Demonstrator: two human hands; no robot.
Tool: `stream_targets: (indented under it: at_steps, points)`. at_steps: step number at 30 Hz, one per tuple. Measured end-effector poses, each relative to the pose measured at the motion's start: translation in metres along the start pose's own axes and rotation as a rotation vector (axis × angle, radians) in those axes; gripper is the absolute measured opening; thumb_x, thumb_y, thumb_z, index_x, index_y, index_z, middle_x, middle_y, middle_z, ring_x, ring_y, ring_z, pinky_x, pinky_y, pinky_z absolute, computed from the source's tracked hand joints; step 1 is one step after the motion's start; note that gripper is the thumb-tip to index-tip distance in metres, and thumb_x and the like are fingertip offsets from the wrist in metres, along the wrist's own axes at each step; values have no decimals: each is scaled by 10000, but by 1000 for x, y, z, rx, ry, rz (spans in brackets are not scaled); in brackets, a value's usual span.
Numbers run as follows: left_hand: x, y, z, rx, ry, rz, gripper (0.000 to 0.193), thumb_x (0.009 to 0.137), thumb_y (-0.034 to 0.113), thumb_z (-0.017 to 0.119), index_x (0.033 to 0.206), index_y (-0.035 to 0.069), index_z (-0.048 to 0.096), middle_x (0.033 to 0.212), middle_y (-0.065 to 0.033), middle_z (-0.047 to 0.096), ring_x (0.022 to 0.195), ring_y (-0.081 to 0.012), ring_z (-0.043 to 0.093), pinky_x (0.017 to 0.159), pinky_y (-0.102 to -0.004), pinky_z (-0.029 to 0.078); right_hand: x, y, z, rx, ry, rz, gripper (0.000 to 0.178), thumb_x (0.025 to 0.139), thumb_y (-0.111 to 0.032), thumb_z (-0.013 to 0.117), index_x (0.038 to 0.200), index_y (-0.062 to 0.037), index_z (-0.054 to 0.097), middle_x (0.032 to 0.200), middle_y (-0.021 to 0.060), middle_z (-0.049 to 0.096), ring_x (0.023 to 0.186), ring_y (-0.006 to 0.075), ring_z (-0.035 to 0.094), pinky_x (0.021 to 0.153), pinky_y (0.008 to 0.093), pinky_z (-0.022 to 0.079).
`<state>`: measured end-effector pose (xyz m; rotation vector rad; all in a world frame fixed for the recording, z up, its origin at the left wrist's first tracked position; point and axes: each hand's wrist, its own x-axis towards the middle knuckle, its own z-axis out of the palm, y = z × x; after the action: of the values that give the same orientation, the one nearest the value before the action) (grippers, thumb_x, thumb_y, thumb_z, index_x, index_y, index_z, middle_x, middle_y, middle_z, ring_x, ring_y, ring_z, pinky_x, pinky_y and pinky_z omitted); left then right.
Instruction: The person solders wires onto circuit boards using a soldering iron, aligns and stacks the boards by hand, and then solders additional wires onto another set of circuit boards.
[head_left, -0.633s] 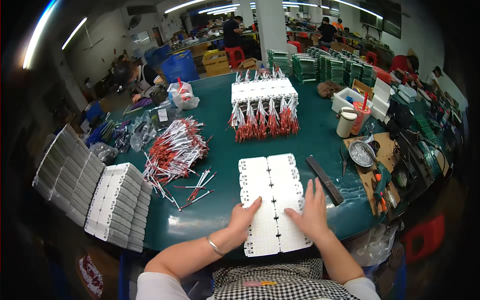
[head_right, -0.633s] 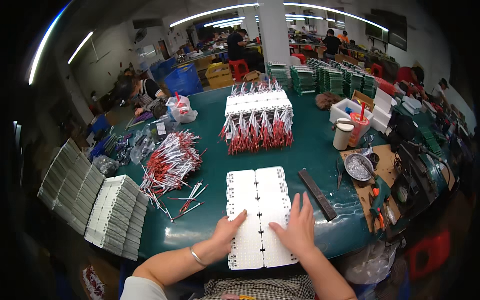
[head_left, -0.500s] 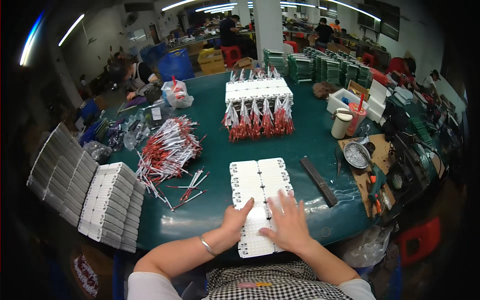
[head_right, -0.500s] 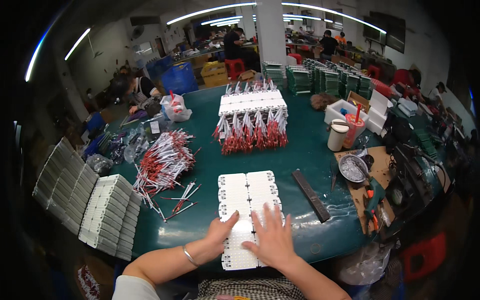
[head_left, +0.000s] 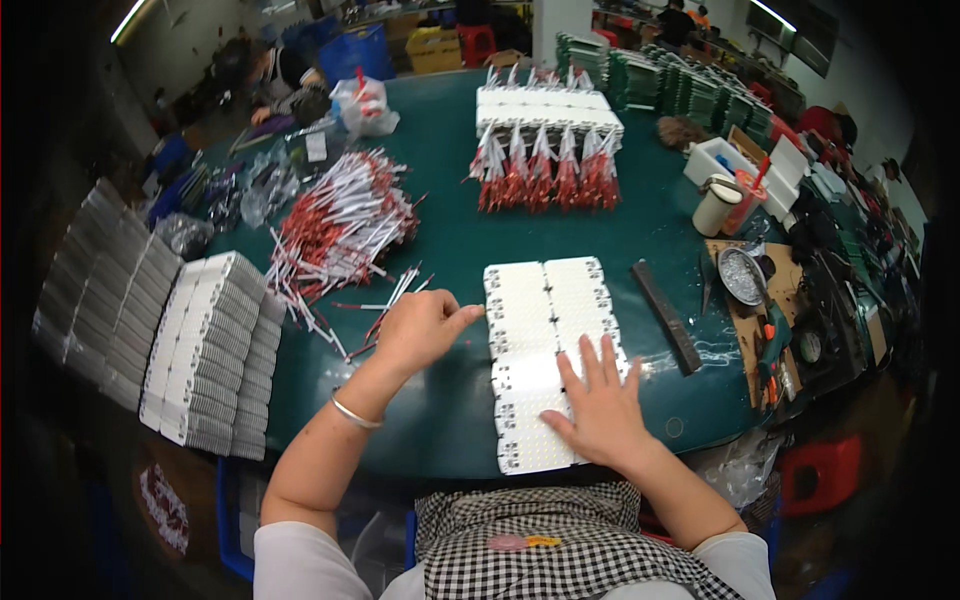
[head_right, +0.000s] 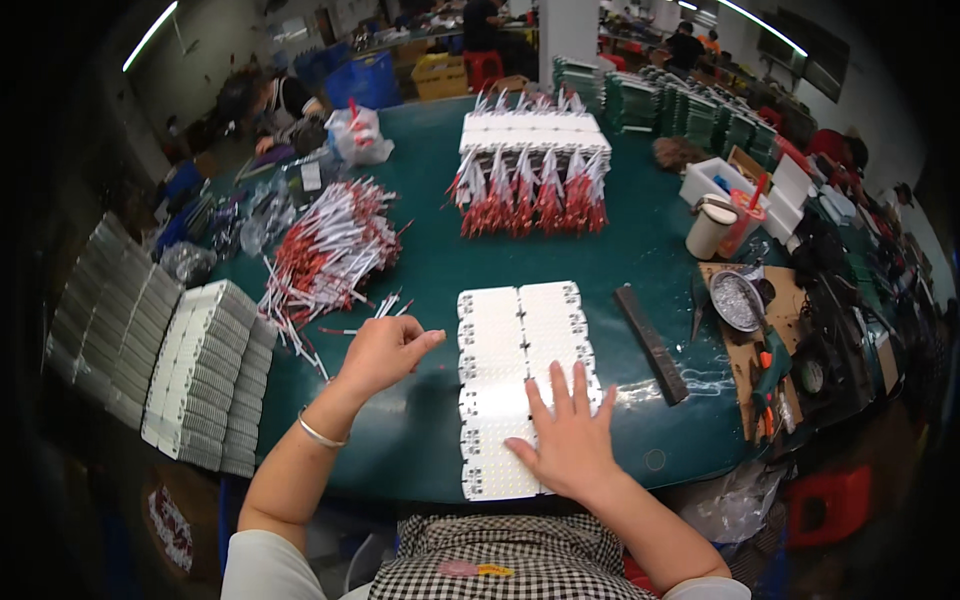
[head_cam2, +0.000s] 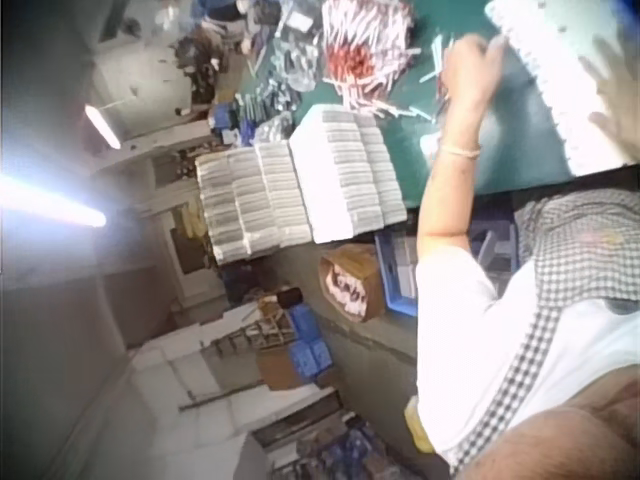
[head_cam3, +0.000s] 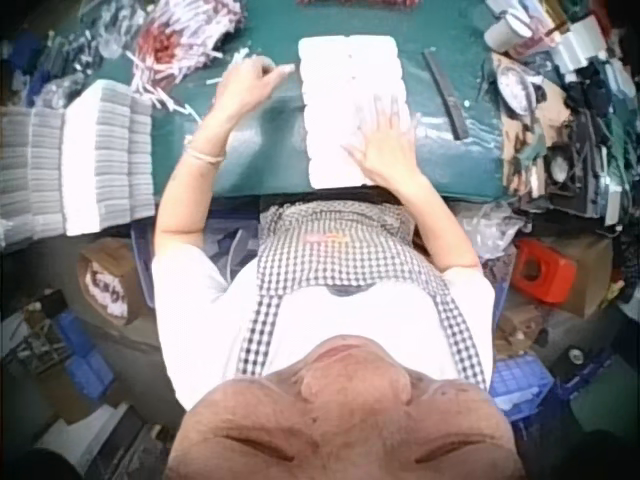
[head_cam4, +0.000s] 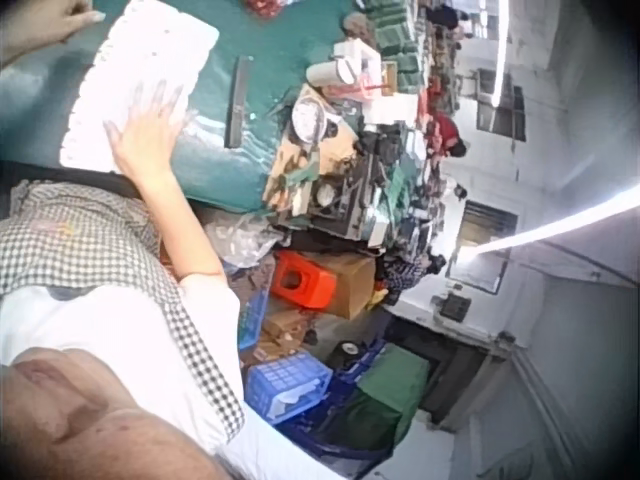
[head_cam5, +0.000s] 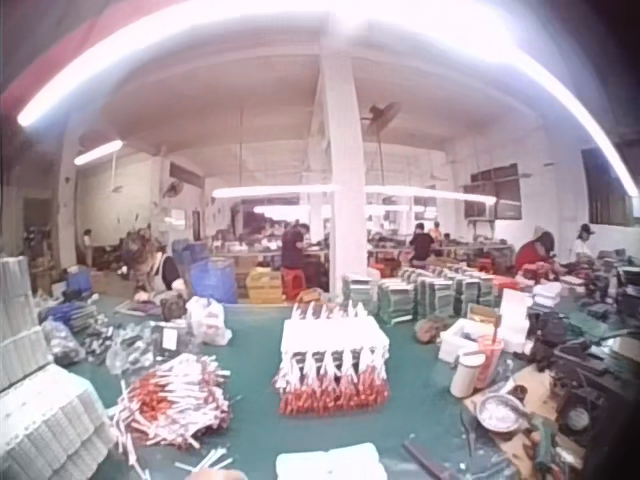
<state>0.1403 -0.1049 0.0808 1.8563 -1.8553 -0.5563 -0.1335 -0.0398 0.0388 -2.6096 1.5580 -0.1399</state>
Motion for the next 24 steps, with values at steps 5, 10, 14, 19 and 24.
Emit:
stream_targets:
  at_steps: [5, 10, 14, 19, 24]
  points:
    - [-70, -14, 32, 16, 224, 211, 168, 838, 182, 710, 930, 42, 707, 887, -118, 676, 830, -325, 652, 721, -419, 528, 41, -32, -34, 124, 116, -142, 803, 918, -573, 524, 1492, -31, 377, 1579, 257, 238, 1495, 418, 138, 1159, 648, 94]
    - [-115, -4, 72, -92, 40, 329, 621, 848, 202, 710, 1325, -120, 476, 1363, -299, 510, 1301, -446, 464, 1096, -466, 387, 62, -29, 8, -12, -37, -177, 766, 931, -516, 532, 1505, -40, 358, 1603, 192, 235, 1503, 371, 157, 1176, 619, 77]
    - [-124, -6, 89, -127, -8, 290, 771, 888, 290, 678, 1426, -139, 331, 1503, -323, 337, 1419, -437, 319, 1170, -521, 246, 65, -42, -2, 42, 26, -193, 745, 943, -502, 497, 1505, -35, 355, 1604, 162, 250, 1509, 353, 142, 1182, 611, 66]
    - [-125, -8, 93, -281, 15, 265, 753, 903, 295, 655, 1431, -132, 329, 1517, -316, 315, 1429, -429, 308, 1175, -521, 222, 62, -46, 2, -27, -103, -224, 740, 934, -481, 509, 1501, -31, 360, 1600, 112, 281, 1501, 338, 187, 1193, 585, 89]
    - [-124, -15, 97, -223, 21, 303, 711, 895, 279, 653, 1417, -118, 376, 1498, -306, 354, 1416, -424, 332, 1163, -530, 243, 66, -55, 2, 7, -106, -269, 754, 935, -476, 508, 1491, 8, 352, 1590, 151, 290, 1488, 352, 226, 1196, 566, 123]
